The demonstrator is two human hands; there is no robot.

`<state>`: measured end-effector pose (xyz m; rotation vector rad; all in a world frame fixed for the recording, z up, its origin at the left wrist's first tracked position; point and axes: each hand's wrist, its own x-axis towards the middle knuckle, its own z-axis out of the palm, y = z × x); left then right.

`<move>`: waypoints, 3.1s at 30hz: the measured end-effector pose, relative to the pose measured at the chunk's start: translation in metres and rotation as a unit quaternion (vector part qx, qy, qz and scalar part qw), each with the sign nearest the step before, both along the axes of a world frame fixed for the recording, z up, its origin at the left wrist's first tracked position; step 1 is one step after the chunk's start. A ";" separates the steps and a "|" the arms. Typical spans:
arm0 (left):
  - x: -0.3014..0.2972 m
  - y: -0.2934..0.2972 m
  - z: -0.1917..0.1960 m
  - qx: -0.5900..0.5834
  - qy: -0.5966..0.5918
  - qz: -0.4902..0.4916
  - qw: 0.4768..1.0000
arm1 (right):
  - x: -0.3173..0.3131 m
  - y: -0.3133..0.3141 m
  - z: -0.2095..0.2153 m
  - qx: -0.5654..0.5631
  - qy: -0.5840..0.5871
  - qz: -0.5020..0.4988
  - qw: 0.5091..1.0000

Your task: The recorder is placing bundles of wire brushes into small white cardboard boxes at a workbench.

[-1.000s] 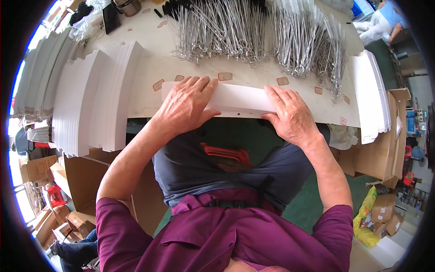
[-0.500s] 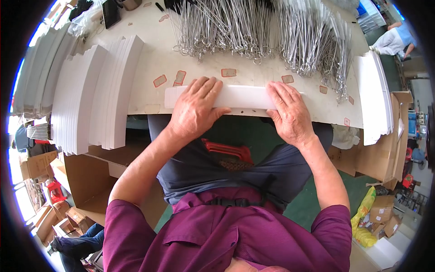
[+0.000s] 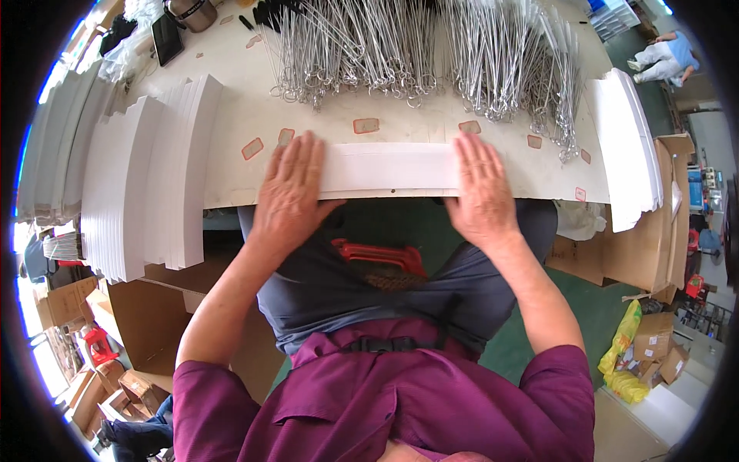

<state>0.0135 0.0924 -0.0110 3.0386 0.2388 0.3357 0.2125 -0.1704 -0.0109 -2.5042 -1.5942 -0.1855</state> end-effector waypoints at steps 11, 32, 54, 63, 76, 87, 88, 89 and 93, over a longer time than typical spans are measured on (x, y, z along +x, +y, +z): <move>-0.016 0.011 0.003 0.008 -0.039 0.011 0.999 | 0.012 -0.043 0.001 0.069 0.007 -0.001 0.998; 0.013 -0.059 0.058 -0.392 0.117 0.004 0.913 | -0.050 -0.012 0.034 0.306 0.111 0.022 0.945; -0.014 -0.084 0.020 -0.396 0.034 0.054 0.916 | -0.108 0.007 0.011 0.205 0.339 -0.121 0.910; -0.002 -0.086 0.018 -0.434 0.052 0.035 0.899 | -0.095 0.002 0.001 0.252 0.723 -0.088 0.637; 0.000 -0.088 0.019 -0.469 0.076 0.017 0.880 | -0.106 0.005 0.002 0.248 0.597 -0.072 0.760; -0.004 -0.100 0.017 -0.403 -0.004 0.002 0.915 | -0.112 0.007 0.001 0.290 0.429 -0.047 0.854; -0.005 -0.100 0.018 -0.398 -0.011 0.003 0.917 | -0.110 0.009 0.002 0.301 0.392 -0.028 0.869; -0.005 -0.101 0.018 -0.398 -0.011 0.004 0.917 | -0.107 0.011 0.002 0.312 0.353 -0.009 0.882; -0.008 -0.103 0.018 -0.395 0.025 0.043 0.917 | -0.105 0.013 0.000 0.338 0.324 0.022 0.883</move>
